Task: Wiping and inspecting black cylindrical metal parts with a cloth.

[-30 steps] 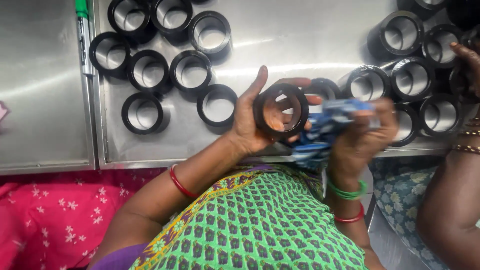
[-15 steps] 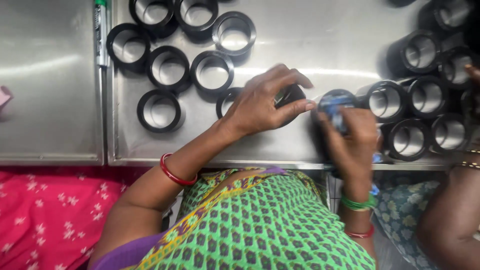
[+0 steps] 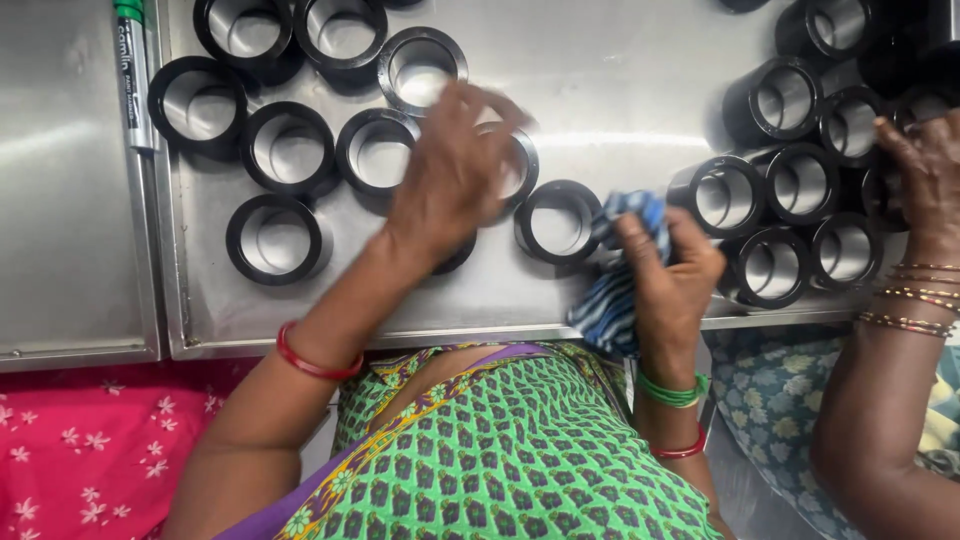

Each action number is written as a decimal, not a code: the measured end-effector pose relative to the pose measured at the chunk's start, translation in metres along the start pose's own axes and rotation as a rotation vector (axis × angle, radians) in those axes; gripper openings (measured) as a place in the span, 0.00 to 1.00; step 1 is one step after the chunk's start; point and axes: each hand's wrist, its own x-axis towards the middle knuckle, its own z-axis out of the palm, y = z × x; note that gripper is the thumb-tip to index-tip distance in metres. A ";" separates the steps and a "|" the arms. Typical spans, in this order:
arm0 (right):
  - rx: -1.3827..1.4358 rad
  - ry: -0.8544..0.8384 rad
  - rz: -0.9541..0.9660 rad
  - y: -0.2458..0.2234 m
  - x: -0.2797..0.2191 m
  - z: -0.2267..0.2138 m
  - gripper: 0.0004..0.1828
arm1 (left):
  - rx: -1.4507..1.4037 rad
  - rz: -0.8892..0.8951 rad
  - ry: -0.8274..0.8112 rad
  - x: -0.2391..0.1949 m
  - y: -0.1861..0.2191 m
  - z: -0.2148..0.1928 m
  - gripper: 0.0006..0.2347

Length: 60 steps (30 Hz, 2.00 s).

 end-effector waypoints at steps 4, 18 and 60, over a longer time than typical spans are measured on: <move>0.081 0.142 -0.071 0.006 0.009 -0.021 0.07 | -0.232 0.147 -0.230 -0.020 0.062 0.017 0.19; -0.680 0.008 -0.672 -0.026 -0.016 0.024 0.18 | -1.463 -0.932 -0.250 -0.044 0.104 0.041 0.10; 0.175 0.260 -0.342 -0.015 -0.003 0.023 0.29 | -1.657 -0.730 -0.075 0.004 0.086 0.027 0.19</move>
